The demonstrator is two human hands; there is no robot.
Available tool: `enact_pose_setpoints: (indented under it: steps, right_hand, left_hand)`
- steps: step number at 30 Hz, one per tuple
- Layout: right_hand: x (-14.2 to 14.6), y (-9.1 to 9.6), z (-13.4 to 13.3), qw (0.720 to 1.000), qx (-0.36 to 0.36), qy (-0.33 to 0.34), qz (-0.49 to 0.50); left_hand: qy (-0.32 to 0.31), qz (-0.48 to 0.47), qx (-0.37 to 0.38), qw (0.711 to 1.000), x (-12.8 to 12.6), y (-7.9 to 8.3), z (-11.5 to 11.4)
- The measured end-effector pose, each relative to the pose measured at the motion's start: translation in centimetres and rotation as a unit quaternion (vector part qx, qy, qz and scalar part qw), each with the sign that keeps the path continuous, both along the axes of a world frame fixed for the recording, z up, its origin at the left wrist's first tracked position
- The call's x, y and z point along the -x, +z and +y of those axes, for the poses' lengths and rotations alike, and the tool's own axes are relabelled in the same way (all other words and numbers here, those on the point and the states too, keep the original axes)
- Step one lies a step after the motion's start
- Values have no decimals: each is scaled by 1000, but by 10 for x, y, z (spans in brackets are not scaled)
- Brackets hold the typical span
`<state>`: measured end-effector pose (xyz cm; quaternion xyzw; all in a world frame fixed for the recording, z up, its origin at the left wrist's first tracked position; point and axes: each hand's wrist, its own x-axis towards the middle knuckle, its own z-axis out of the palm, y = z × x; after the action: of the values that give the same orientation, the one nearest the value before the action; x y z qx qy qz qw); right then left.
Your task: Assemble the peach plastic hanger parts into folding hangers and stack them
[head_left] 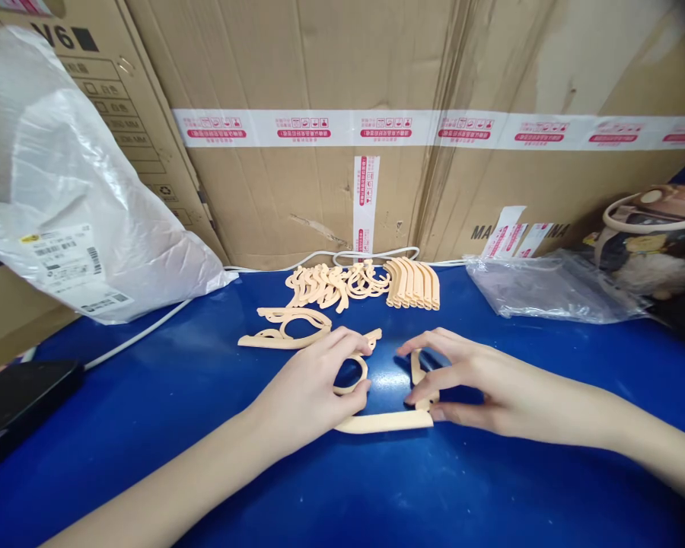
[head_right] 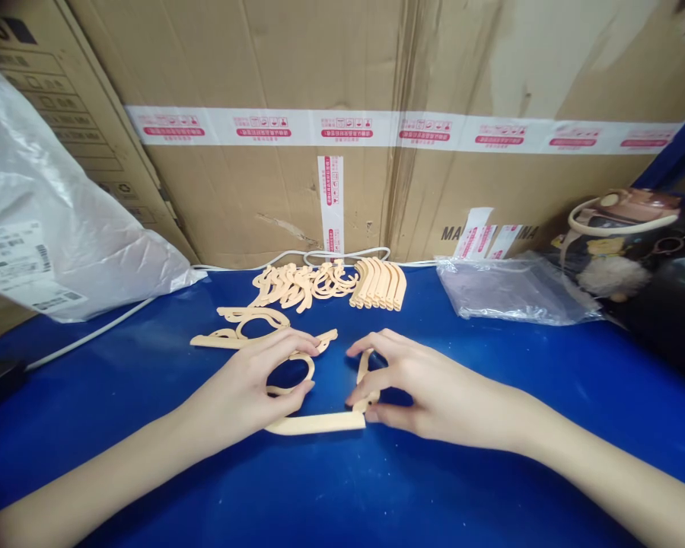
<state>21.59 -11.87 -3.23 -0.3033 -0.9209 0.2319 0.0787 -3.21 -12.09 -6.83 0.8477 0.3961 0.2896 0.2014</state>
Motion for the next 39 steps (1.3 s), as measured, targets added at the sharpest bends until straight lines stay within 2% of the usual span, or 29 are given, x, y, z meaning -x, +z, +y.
enact_pose_setpoints:
  steps: [3,9,13,17,22,26,33,35,39]
  right_hand:
    - [1,1,-2,999,28,-15,12]
    - [14,-16,-17,980,143,59,125]
    - [20,-22,-27,974,171,65,131]
    - [21,-17,-30,985,140,28,101]
    - [19,-19,-21,989,91,-16,113]
    - [19,-22,-18,986,102,0,129]
    - [21,-16,-27,981,156,41,105]
    - [20,-16,-26,985,133,44,100]
    - [15,-21,-16,993,37,47,101]
  left_hand:
    - [20,9,-17,1000,0,0,0]
    - [40,-3,-44,998,-1,-5,-2]
    - [43,29,-46,998,-3,-3,-6]
    - [39,50,-60,996,-4,0,-6]
    - [45,65,-74,994,-3,1,-6]
    - [41,107,-77,990,-4,2,-7]
    - [36,144,-101,984,-4,-2,-8]
    - [30,152,-97,983,-4,-2,-8]
    - [6,145,-83,986,-4,2,-7]
